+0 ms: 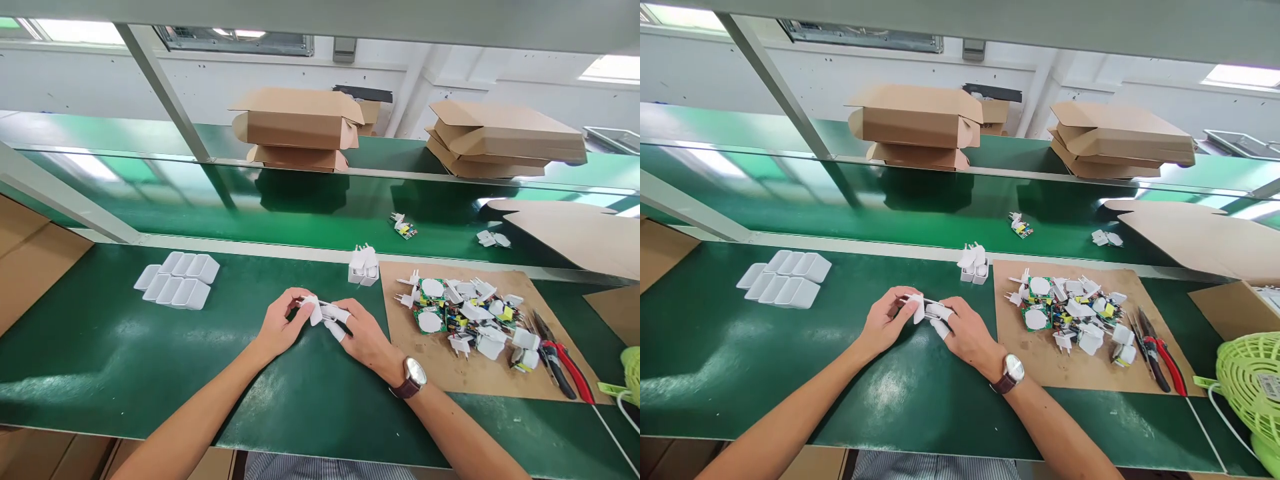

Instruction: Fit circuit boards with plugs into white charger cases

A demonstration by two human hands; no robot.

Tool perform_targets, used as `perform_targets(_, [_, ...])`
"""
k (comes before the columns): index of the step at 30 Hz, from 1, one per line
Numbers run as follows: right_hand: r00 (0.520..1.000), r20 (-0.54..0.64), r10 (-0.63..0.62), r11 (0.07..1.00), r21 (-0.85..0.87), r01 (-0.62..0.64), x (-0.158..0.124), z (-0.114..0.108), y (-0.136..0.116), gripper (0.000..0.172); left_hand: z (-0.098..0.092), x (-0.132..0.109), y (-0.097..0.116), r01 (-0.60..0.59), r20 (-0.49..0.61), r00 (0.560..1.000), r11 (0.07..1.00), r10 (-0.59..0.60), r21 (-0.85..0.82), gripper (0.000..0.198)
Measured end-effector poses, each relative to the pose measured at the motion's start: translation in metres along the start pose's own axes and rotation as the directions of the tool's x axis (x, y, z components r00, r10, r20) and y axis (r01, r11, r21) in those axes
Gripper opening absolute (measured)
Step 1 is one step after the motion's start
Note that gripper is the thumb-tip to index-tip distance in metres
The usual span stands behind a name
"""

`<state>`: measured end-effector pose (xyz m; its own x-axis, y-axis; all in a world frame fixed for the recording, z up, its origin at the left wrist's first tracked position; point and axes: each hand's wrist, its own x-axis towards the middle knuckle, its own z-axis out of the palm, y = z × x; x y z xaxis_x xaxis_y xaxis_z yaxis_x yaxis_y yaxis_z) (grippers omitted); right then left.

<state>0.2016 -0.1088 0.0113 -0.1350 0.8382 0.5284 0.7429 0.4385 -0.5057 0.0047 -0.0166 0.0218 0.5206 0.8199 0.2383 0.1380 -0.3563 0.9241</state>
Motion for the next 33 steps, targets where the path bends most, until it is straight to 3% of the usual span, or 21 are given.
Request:
perform_targets(10, [0.998, 0.068, -0.007, 0.998, -0.064, 0.011, 0.002, -0.004, -0.004, 0.026, -0.004, 0.003, 0.001, 0.044, 0.023, 0.999, 0.996, -0.042, -0.082, 0.026])
perform_targets(19, [0.998, 0.060, 0.009, 0.999, 0.038, -0.011, 0.002, -0.001, -0.004, 0.023, -0.006, 0.004, -0.008, 0.038, 0.045, 0.998, 0.995, -0.034, -0.095, 0.029])
perform_targets(22, [0.994, 0.034, 0.100, 0.978, 0.180, -0.104, 0.004, 0.000, -0.003, 0.023, -0.003, 0.002, -0.014, 0.011, 0.027, 1.000, 0.993, -0.007, -0.117, 0.033])
perform_targets(24, [0.968, 0.053, 0.246, 0.885, 0.396, -0.247, 0.005, 0.002, -0.002, 0.026, 0.001, -0.001, -0.016, -0.096, 0.014, 0.995, 0.991, 0.098, -0.098, 0.059])
perform_targets(26, [0.910, 0.160, 0.382, 0.687, 0.610, -0.396, 0.004, 0.005, -0.001, 0.033, 0.006, -0.005, -0.014, -0.215, 0.025, 0.976, 0.976, 0.215, 0.005, 0.092])
perform_targets(27, [0.876, 0.224, 0.428, 0.574, 0.681, -0.455, 0.003, 0.007, -0.001, 0.036, 0.008, -0.007, -0.012, -0.261, 0.041, 0.965, 0.962, 0.259, 0.075, 0.099])
perform_targets(30, [0.788, 0.346, 0.510, 0.320, 0.774, -0.547, 0.001, 0.010, -0.001, 0.045, 0.012, -0.010, -0.005, -0.367, 0.071, 0.930, 0.902, 0.360, 0.229, 0.091])
perform_targets(33, [0.751, 0.365, 0.551, 0.233, 0.796, -0.559, 0.002, 0.012, -0.002, 0.051, 0.013, -0.010, -0.002, -0.427, 0.084, 0.903, 0.856, 0.422, 0.292, 0.083])
